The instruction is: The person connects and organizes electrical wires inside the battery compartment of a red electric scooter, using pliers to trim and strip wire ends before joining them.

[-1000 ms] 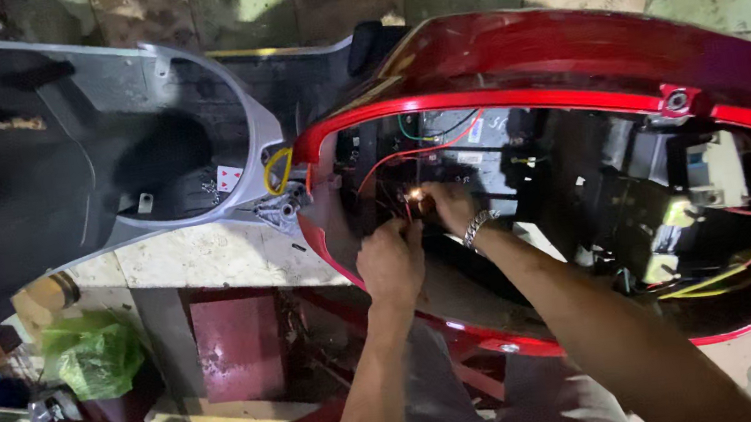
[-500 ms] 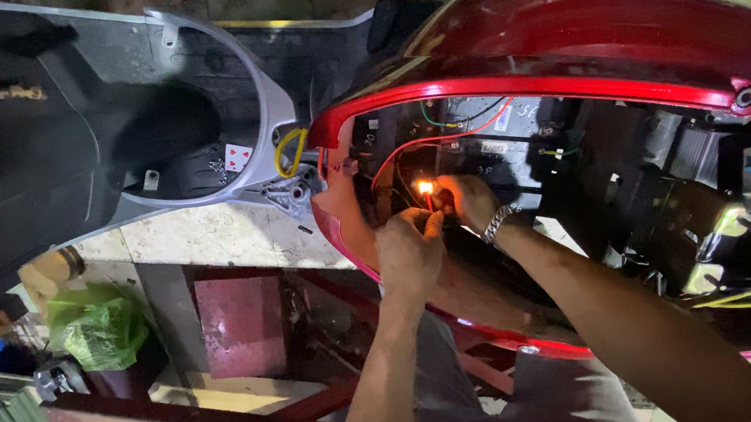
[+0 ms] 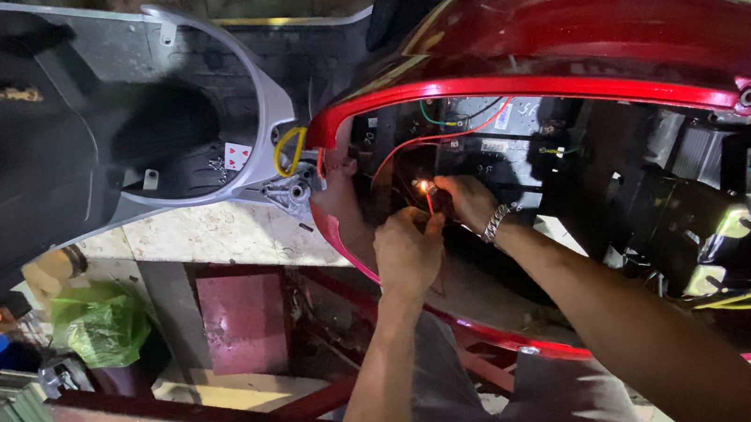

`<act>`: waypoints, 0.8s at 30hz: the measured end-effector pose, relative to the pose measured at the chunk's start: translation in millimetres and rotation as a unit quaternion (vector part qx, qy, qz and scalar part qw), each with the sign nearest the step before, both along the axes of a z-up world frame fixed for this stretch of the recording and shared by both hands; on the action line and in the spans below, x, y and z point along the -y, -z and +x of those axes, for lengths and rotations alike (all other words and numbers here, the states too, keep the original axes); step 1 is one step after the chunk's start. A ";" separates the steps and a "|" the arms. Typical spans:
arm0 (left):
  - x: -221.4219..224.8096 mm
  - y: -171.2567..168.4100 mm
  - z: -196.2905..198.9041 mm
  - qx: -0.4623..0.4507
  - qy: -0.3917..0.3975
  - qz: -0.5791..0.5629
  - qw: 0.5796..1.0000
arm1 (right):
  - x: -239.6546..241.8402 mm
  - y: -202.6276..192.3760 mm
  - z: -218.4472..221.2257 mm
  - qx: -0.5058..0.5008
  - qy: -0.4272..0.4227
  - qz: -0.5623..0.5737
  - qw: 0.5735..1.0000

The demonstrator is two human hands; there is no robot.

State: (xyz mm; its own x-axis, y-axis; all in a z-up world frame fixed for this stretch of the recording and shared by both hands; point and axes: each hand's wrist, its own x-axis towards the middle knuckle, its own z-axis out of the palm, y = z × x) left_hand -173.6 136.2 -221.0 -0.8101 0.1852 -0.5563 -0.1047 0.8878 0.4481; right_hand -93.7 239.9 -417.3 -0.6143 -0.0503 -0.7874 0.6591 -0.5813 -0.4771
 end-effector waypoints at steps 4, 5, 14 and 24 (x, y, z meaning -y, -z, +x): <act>-1.5 -7.2 -1.7 0.043 -0.024 0.007 0.999 | -1.3 -10.2 -0.1 0.017 -0.042 0.050 0.998; -2.4 -8.0 -2.3 0.032 -0.021 0.006 0.999 | -2.3 -12.5 -1.2 0.017 -0.041 0.050 0.998; -6.5 -10.1 -2.5 0.019 -0.033 -0.018 0.999 | -1.4 -3.0 3.2 -0.001 -0.061 0.044 0.997; -7.2 -13.1 -6.8 0.073 -0.029 -0.034 0.996 | 0.6 0.6 4.7 -0.015 -0.046 0.029 0.998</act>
